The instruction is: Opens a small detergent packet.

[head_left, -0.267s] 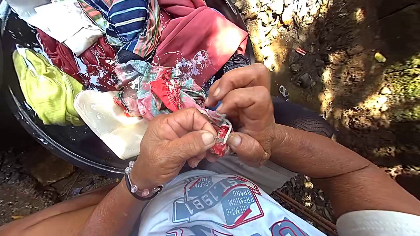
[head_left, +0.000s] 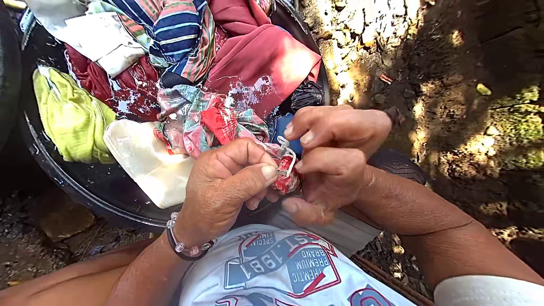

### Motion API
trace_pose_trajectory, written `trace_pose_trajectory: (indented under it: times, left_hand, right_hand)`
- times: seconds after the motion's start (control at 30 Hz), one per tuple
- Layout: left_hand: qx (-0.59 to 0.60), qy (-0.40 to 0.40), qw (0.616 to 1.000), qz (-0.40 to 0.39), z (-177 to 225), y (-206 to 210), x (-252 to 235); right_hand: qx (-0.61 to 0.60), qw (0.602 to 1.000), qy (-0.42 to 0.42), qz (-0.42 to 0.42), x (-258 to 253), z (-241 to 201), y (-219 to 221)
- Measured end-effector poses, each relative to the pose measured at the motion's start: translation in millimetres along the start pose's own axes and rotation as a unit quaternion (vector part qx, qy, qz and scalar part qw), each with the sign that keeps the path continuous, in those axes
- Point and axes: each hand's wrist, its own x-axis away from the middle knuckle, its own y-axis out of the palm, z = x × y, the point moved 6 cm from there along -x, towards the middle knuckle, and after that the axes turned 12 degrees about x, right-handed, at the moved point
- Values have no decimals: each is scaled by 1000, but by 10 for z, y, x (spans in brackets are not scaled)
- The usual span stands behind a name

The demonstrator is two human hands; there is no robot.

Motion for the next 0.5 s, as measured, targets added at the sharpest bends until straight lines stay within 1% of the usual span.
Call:
trace_pose_trajectory:
  times: [0.13,0.5]
  left_hand:
    - [2,7,1000,5,5,-10,-5]
    - [-54,17,998,1,24,-5,7]
  right_hand:
    - [29,999,-15,-24,-16,-1,50]
    - [-57,997,39,-44,-17,28,71]
